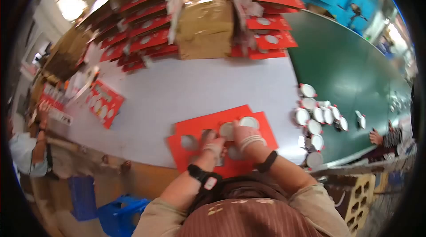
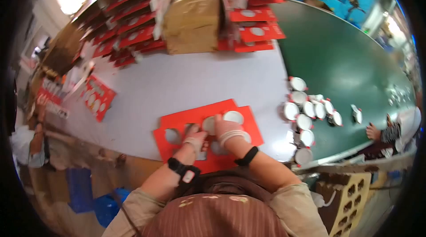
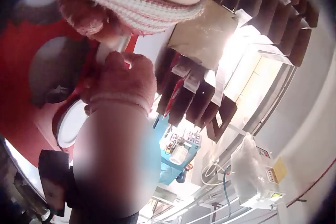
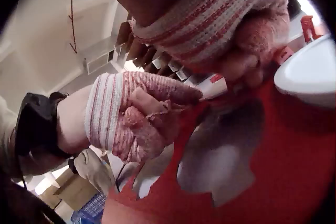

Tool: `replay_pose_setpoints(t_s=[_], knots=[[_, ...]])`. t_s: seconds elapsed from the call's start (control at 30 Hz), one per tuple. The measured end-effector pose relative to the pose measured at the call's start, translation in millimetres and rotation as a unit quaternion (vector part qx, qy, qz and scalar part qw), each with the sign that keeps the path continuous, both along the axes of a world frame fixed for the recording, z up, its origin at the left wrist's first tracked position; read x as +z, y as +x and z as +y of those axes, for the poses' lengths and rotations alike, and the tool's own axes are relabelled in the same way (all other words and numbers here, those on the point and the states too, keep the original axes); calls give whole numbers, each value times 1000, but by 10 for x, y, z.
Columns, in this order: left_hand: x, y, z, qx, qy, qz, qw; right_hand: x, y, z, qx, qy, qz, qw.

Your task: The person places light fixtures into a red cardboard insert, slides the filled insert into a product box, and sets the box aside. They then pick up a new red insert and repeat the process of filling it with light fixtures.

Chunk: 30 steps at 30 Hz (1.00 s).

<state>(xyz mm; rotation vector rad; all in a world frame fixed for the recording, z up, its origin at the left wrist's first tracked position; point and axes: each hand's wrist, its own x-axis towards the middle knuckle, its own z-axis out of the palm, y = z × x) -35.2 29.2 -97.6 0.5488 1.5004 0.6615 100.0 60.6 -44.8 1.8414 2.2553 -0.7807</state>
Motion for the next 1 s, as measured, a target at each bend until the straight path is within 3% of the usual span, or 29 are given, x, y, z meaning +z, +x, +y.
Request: replay_pose_setpoints(t_s=[0.07, 0.17, 0.2, 0.23, 0.27, 0.3, 0.33, 0.43, 0.5, 0.53, 0.57, 0.6, 0.67, 0.73, 0.77, 0.8, 0.83, 0.87, 0.9, 1.0], knots=[[48, -14, 47, 1, 4, 12, 1000, -1, 114, -73, -24, 16, 9, 1000], [-66, -154, 132, 43, 15, -25, 999, 239, 622, -383, -80, 148, 48, 985], [6, -176, 165, 68, 4, -39, 997, 294, 870, -455, -153, 161, 48, 974], [-64, -236, 234, 73, -10, -43, 996, 104, 1244, -555, -201, 269, 91, 938], [-90, -282, 303, 63, -14, -31, 997, 147, 1568, -661, -227, 338, 17, 913], [-107, -314, 358, 55, -19, -18, 998, 349, 1805, -756, -310, 237, -31, 920], [-125, -342, 394, 47, -18, -22, 998, 181, 2125, -902, -373, 274, -95, 882], [-133, -347, 489, 74, -28, -70, 994, 162, 2559, -1201, -478, 119, -157, 856], [-97, -307, 519, 37, -13, 39, 998, 22, 2706, -1291, -481, 9, -93, 872], [-83, -271, 464, 51, 53, 113, 991, -13, 2715, -1340, -485, 9, -90, 870], [-60, -247, 404, 48, 54, 115, 991, -57, 2701, -1382, -498, 26, -54, 865], [1, -224, 336, 69, 145, 154, 975, -38, 2641, -1391, -510, 43, -18, 859], [15, -193, 232, 92, 234, 196, 948, 59, 2542, -1385, -485, 93, 9, 870], [-7, -207, 107, -161, 353, 235, 891, 179, 2313, -1373, -418, 209, 70, 882], [727, 164, -87, -217, 337, 231, 886, 268, 2158, -1357, -412, 208, 79, 884], [394, 222, -22, -291, 481, 260, 785, 381, 1989, -1334, -333, 264, 110, 899], [655, 393, -249, -277, 467, 135, 829, 472, 1826, -1309, -249, 317, 143, 904], [977, 532, -347, -321, 442, 121, 829, 532, 1685, -1283, -186, 334, 173, 908], [931, 589, -333, -355, 550, 128, 745, 583, 1552, -1262, -123, 350, 202, 906], [1119, 676, -449, -342, 559, 145, 742, 677, 1203, -1228, -35, 388, 238, 890]])
